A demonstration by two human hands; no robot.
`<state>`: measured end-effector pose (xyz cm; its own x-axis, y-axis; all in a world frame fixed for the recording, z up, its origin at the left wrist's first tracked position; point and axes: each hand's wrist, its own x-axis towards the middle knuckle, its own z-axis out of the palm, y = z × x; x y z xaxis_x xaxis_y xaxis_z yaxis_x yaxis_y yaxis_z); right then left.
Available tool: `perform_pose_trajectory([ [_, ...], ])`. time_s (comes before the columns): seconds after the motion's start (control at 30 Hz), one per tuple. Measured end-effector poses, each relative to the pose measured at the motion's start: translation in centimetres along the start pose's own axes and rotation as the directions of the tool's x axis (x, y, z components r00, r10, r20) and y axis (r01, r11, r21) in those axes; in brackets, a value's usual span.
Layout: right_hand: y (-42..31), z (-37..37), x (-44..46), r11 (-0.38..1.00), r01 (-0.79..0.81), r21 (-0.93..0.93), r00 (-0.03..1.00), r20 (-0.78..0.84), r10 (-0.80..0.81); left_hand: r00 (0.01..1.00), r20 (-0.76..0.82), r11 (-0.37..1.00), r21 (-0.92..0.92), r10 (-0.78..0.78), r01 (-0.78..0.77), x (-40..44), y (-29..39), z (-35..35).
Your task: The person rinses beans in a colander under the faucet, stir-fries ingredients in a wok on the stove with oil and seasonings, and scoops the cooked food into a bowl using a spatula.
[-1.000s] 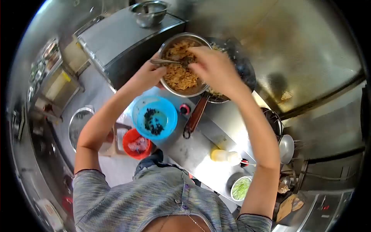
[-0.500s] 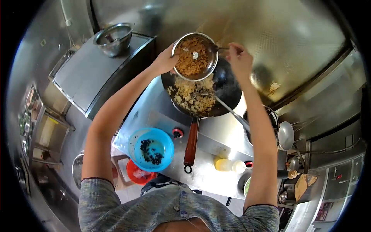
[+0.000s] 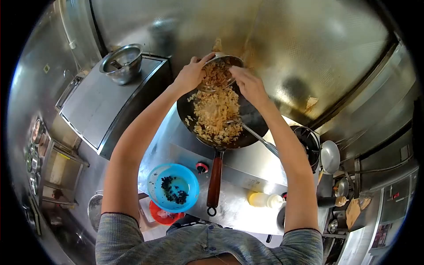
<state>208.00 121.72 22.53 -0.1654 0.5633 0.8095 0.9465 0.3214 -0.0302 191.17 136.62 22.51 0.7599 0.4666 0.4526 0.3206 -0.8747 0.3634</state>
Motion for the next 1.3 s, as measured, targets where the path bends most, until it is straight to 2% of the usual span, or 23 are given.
perform_pose_trajectory([
  [0.1,1.4,2.5,-3.2,0.993,0.115,-0.039,0.966,0.238,-0.102,0.994,-0.097,0.991,-0.127,-0.053,0.04,0.0,-0.9,0.6],
  [0.13,0.5,2.1,-3.6,0.989,0.129,-0.072,0.947,0.306,-0.101,0.996,-0.083,0.995,-0.095,-0.024,0.016,-0.2,-0.7,0.3],
  [0.23,0.3,0.1,-1.3,0.998,0.052,0.031,0.999,0.011,-0.052,0.994,-0.099,0.998,-0.052,0.039,-0.045,-0.3,0.1,0.0],
  [0.27,0.0,0.0,0.0,0.991,0.122,0.048,0.992,-0.046,-0.12,0.991,-0.128,0.996,-0.067,0.048,-0.057,0.0,0.1,0.4],
  [0.37,-0.2,1.2,-1.5,0.982,0.181,-0.062,0.927,0.345,-0.149,0.989,-0.138,0.996,-0.076,0.045,-0.056,-0.2,1.1,0.3],
  [0.4,0.4,0.3,-1.8,0.99,0.132,-0.041,0.942,0.315,-0.112,0.99,-0.137,0.996,-0.073,0.038,-0.048,0.0,1.4,-0.3],
  [0.5,1.1,-2.5,-0.8,0.978,0.036,-0.203,0.999,-0.029,-0.042,0.994,-0.103,1.0,-0.01,0.024,-0.025,-0.1,2.4,-1.0],
  [0.53,2.0,-1.1,-1.9,0.956,0.01,-0.294,1.0,-0.013,-0.014,0.982,-0.179,0.996,-0.053,0.058,-0.068,0.3,1.9,-0.4],
  [0.63,0.4,1.3,-4.1,0.984,0.068,-0.165,0.992,0.118,-0.049,0.98,-0.191,0.998,0.015,0.057,-0.055,0.4,2.9,-0.5],
  [0.67,-0.7,-0.4,-2.8,0.986,-0.008,-0.165,0.993,0.112,0.026,0.993,-0.114,0.999,0.025,0.022,-0.02,0.3,3.7,-1.3],
  [0.77,-0.7,-1.3,-0.7,0.998,0.0,-0.068,0.992,-0.123,-0.009,0.967,-0.246,0.994,-0.074,0.064,-0.084,0.8,2.9,-0.4],
  [0.8,0.0,-0.1,-1.4,0.99,0.092,-0.106,0.996,0.032,-0.089,0.966,-0.25,0.989,-0.113,0.063,-0.094,0.9,2.6,-0.4],
  [0.93,-1.4,-1.4,-0.6,0.996,-0.015,-0.09,1.0,0.01,0.016,0.97,-0.218,0.994,0.008,0.111,-0.112,0.4,2.2,-1.2],
  [1.03,-0.3,0.0,-1.0,0.979,0.108,-0.173,0.986,0.144,-0.083,0.935,-0.32,0.986,-0.015,0.152,-0.165,0.2,2.4,-0.7],
  [1.07,-0.8,0.3,-1.6,0.974,0.109,-0.2,0.971,0.232,-0.061,0.944,-0.297,0.99,0.03,0.143,-0.14,-0.1,2.5,-0.9],
  [1.17,-2.1,-1.3,-1.6,0.962,0.061,-0.267,0.973,0.229,0.002,0.961,-0.212,0.961,0.247,0.177,-0.123,-0.8,2.5,-1.2],
  [1.2,-2.1,-1.5,-1.7,0.945,0.032,-0.325,0.99,0.138,0.014,0.966,-0.202,0.958,0.266,0.164,-0.107,-0.8,2.2,-0.7],
  [1.3,-1.0,0.6,-3.6,0.926,0.258,-0.276,0.946,0.265,-0.184,0.945,-0.279,0.973,0.197,0.171,-0.118,-1.7,2.4,0.2],
])
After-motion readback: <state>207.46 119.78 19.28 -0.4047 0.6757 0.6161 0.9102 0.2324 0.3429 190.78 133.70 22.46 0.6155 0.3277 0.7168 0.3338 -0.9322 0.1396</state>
